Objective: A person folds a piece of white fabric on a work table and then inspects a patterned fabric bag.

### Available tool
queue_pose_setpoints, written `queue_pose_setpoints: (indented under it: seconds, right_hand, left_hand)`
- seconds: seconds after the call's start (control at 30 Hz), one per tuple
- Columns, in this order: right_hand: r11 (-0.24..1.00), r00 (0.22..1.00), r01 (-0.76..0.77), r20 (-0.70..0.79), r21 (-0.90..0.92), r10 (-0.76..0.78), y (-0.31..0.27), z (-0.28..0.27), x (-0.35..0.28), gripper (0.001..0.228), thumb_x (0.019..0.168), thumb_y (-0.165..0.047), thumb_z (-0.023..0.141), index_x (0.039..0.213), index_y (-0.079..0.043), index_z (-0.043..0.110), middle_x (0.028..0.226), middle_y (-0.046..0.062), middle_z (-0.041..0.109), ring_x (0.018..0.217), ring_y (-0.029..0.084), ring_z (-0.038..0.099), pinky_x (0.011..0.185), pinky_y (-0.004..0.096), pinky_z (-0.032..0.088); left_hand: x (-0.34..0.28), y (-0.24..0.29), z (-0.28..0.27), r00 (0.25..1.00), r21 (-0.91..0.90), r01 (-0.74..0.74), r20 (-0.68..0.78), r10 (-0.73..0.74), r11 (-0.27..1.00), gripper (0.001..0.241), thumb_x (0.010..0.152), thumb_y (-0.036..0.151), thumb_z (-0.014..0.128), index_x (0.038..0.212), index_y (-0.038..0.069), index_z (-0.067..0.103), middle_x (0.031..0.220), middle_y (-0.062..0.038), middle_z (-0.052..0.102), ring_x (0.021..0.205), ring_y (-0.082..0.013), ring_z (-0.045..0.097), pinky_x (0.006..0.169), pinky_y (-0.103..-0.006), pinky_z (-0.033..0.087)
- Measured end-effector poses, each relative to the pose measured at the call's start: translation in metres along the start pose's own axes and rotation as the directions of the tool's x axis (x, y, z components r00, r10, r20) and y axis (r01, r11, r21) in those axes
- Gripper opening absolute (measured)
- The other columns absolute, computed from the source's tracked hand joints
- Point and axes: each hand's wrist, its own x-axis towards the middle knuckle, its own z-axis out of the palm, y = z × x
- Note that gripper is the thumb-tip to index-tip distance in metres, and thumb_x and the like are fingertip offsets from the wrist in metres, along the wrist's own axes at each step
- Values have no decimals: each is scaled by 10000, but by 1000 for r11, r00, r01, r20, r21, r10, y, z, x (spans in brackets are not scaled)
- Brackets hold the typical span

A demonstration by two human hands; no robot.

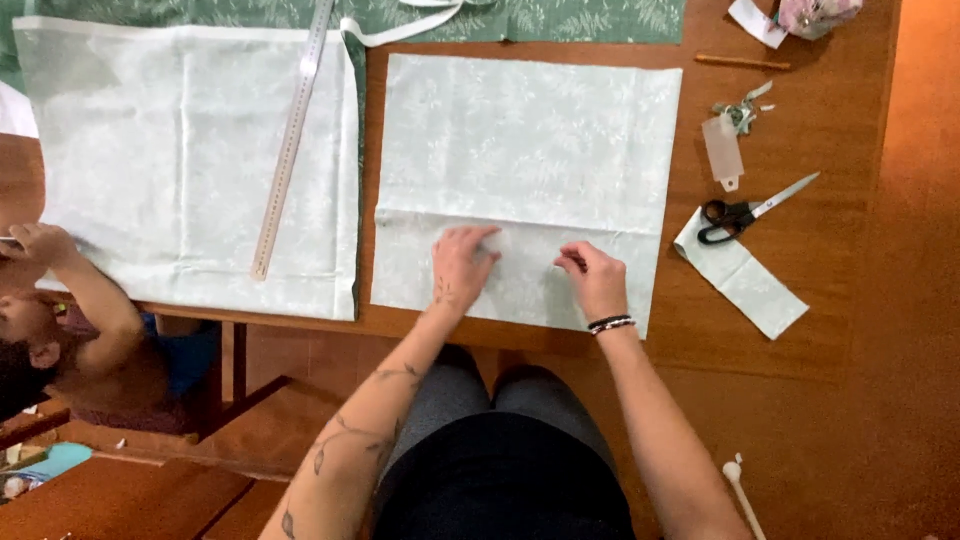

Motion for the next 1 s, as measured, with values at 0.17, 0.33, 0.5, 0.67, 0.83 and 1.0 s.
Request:
queue_pose_setpoints:
  seconds: [0.17, 0.33, 0.5, 0.67, 0.83, 1.0]
  right_hand:
    - [841, 955, 292, 187, -456, -230, 60, -16, -14, 69, 1010, -249, 654, 1042, -196, 685, 884, -47, 727, 854, 112, 726, 808, 240, 598]
    - [791, 968, 236, 207, -565, -141, 74, -43, -30, 150, 983, -102, 623, 1089, -181, 694, 1030, 11, 668, 937, 225, 719, 864, 340, 607]
    - [954, 989, 71, 145, -292, -29, 44, -51, -45, 57, 1003, -147, 630, 1012, -181, 674, 1043, 21, 599, 996, 275, 681, 899, 399, 572]
    - [964, 945, 188, 302, -188, -125, 52, -29, -65, 58, 982, -262, 657, 987, -207, 674, 939, 25, 629, 981, 297, 686, 878, 406, 568]
    - [970, 899, 126, 438, -208, -23, 52, -32, -64, 82, 943, -252, 681, 1014, -210, 688, 923, 30, 695, 959, 222, 712, 856, 349, 584]
    - [965, 881, 102, 472, -242, 25, 38, -35, -58, 77, 906, -203, 700, 976, -176, 717, 871, 43, 703, 893, 217, 723, 812, 345, 585]
  left_hand:
    - [34, -35, 4, 993, 288, -119, 61, 105, 950, 459, 791, 202, 816, 1206, 332, 668, 1130, 37, 635, 1158, -194, 571, 1034, -427, 422]
    - [31, -28, -2, 951, 441, -260, -38, 307, 859, 605, 707, 209, 887, 1254, 251, 633, 1239, -62, 562, 1243, -276, 497, 1081, -503, 368]
    - [-42, 22, 19, 795, 334, -534, -113, 596, 776, 349, 815, 155, 701, 1160, 175, 652, 1256, -168, 542, 1119, -366, 555, 907, -497, 450]
    - [-107, 28, 47, 726, 155, -687, 105, 680, 709, 357, 810, 242, 701, 1137, 103, 664, 1183, -169, 559, 1068, -357, 602, 917, -446, 480]
    - [-118, 28, 51, 803, 210, -590, 251, 540, 780, 515, 857, 299, 707, 1265, -2, 614, 1252, -201, 537, 1207, -365, 567, 1037, -427, 446]
    - [-120, 33, 46, 812, 167, -567, 276, 514, 807, 514, 885, 255, 681, 1294, -44, 593, 1266, -205, 541, 1240, -353, 551, 1085, -412, 433]
